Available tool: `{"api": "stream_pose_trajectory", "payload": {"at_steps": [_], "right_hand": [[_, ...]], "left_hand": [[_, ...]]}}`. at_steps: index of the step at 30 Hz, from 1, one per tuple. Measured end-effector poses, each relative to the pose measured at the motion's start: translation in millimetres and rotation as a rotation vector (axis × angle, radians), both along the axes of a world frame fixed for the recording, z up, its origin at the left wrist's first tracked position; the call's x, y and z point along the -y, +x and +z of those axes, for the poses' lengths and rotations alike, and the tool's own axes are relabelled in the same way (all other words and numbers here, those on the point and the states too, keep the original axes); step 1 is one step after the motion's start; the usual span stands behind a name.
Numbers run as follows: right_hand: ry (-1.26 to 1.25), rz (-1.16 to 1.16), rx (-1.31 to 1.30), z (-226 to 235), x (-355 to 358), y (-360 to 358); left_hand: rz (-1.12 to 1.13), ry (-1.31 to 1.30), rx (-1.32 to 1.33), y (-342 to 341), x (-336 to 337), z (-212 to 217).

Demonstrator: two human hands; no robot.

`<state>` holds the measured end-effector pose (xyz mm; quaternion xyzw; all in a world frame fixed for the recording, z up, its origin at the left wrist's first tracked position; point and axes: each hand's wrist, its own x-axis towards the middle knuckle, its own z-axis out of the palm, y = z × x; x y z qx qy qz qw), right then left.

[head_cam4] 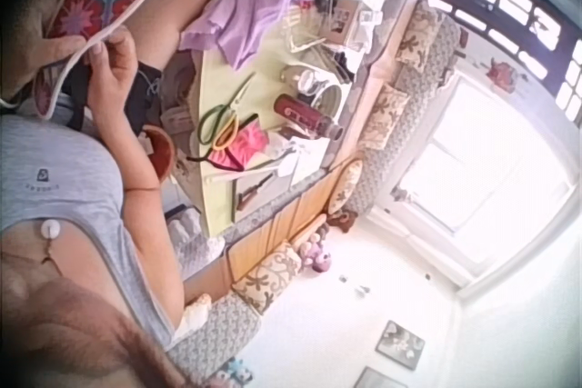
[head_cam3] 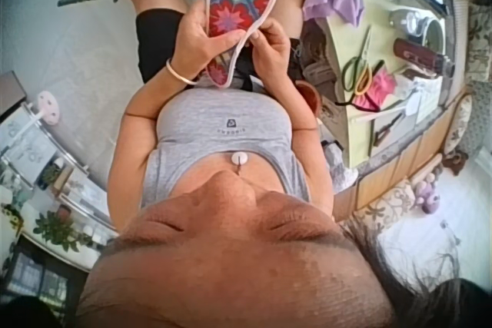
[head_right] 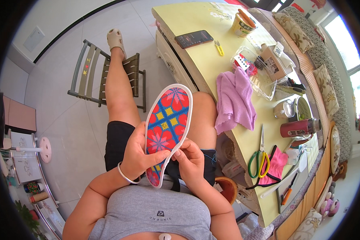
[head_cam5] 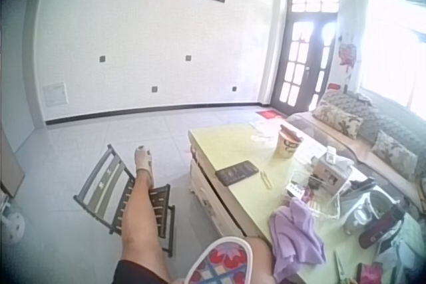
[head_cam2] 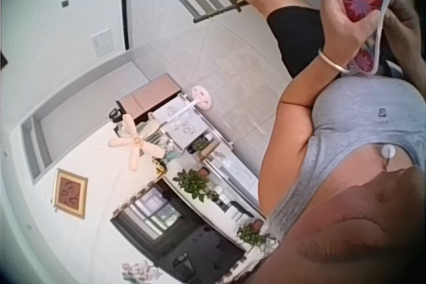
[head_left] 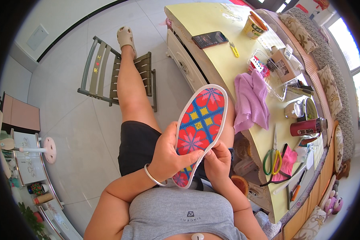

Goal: The person is sewing a decorative pattern onto an insole by hand using a needle and blue thread, carefully guiding the needle through the material and pulling the thread tight to form consistent stitches.

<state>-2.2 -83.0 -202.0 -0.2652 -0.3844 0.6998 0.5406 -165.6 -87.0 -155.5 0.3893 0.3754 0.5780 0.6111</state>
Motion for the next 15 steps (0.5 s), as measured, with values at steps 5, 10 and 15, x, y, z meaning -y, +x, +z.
{"api": "stream_pose_trajectory", "payload": {"at_steps": [5, 10, 15], "right_hand": [[0.074, -0.007, -0.001, -2.4, -3.6, -0.1], [0.347, -0.308, 0.506, 17.1, -8.3, -2.5], [0.973, -0.515, 1.052, 43.1, -21.8, 1.3]], "left_hand": [[0.000, 0.000, -0.060, 0.6, -0.9, -4.3], [-0.088, -0.204, 0.083, -9.3, -6.1, -3.4], [0.005, -0.120, -0.118, -1.8, -0.3, -1.1]]}}
